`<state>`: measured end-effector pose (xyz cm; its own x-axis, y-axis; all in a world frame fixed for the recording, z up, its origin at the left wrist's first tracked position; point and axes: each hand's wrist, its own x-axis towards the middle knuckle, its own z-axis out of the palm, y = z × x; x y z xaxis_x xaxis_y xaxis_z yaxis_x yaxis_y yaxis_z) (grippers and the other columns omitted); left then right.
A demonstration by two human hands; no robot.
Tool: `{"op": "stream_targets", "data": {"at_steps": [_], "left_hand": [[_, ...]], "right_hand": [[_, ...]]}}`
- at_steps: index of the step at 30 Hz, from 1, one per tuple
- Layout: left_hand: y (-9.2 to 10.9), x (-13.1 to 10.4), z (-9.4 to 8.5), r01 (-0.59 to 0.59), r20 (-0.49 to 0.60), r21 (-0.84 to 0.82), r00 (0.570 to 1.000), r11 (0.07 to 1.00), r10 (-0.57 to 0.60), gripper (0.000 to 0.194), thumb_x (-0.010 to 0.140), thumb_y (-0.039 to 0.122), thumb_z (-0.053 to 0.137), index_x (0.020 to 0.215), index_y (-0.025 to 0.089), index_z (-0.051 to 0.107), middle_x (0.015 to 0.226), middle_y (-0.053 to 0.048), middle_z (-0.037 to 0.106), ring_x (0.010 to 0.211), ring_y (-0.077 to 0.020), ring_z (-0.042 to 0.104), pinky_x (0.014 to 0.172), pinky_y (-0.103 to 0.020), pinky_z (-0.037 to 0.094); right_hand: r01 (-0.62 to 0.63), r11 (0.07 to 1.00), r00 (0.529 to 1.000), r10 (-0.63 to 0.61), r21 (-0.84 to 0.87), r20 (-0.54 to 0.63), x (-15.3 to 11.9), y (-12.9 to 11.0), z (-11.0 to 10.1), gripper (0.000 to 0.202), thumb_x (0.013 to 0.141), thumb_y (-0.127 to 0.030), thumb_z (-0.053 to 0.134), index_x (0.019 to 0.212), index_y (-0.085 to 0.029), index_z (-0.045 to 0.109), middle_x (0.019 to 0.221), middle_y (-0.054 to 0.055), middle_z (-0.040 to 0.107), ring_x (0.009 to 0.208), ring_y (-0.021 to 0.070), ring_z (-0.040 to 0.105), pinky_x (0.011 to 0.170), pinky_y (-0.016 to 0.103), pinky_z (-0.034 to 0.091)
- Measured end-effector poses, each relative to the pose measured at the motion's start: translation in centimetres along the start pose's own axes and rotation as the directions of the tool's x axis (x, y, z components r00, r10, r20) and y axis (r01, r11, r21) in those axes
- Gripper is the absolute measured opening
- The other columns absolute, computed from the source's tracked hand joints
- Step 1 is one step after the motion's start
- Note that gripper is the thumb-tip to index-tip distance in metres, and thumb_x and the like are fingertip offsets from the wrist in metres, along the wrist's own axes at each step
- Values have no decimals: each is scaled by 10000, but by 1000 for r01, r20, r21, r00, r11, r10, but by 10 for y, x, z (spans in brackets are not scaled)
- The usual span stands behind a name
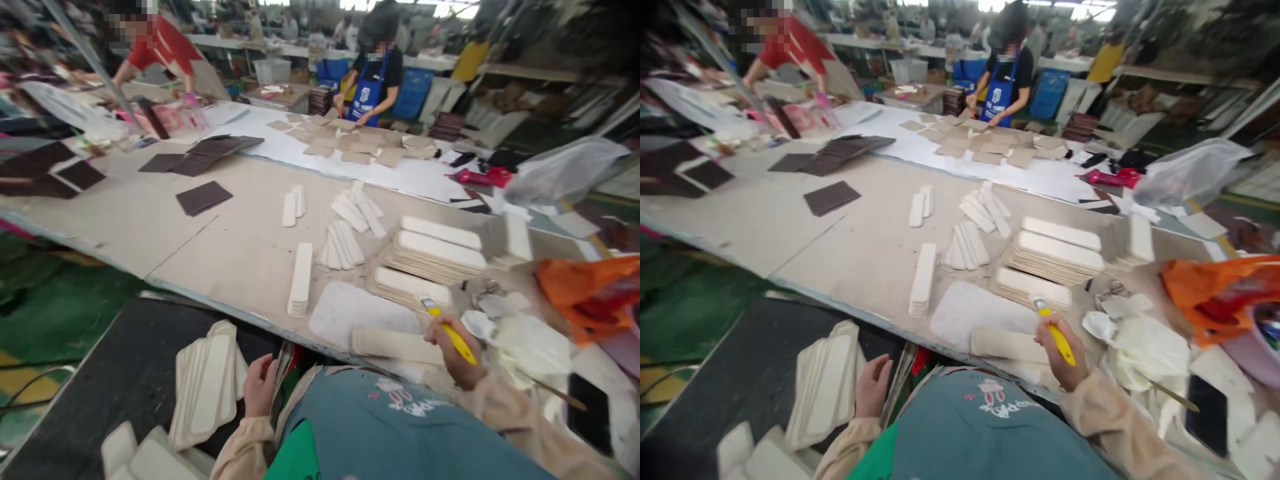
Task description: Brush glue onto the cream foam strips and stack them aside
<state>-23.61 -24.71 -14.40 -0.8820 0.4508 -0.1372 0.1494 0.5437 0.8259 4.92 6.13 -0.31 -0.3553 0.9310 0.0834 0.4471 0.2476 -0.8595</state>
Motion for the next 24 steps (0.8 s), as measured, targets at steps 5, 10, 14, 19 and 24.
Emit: {"op": "stream_targets", "data": {"at_steps": [5,10,14,19,24], "left_hand": [[70,17,78,-465,342,50,840,884,422,330,765,391,585,1032,199,612,1035,-81,622,1009,-226,575,925,-417,465],[116,13,149,-681,625,22,581,731,522,660,628,383,718,1223,188,509,1199,-122,514,1127,-271,481,977,-454,415],[128,6,188,-734,721,59,500,677,480,838,539,421,764,1276,169,455,1278,-146,438,1183,-311,412,1008,-488,363],[123,1,206,-733,745,129,516,668,422,857,539,411,757,1289,148,437,1286,-154,432,1190,-314,400,1022,-471,342],[120,0,208,-729,738,133,525,672,424,804,570,378,733,1284,157,436,1260,-139,455,1161,-295,430,1009,-467,356]], "right_hand": [[-156,940,986,169,305,-16,-22,43,-22,266,839,-437,537,972,-207,523,551,-49,462,509,125,472,514,257,448],[-246,883,968,243,400,59,-39,69,-31,267,861,-427,498,981,-192,540,512,-62,393,485,113,419,480,239,393],[-337,853,940,278,399,200,-42,79,-23,328,874,-468,443,955,-175,565,486,-63,365,473,119,397,494,253,384],[-393,844,898,267,364,350,-35,89,-5,354,875,-489,417,922,-173,570,481,-61,397,466,116,414,486,248,337],[-421,831,858,235,364,457,-25,89,18,334,871,-478,422,903,-180,570,467,-72,410,438,103,388,475,232,326]]}}
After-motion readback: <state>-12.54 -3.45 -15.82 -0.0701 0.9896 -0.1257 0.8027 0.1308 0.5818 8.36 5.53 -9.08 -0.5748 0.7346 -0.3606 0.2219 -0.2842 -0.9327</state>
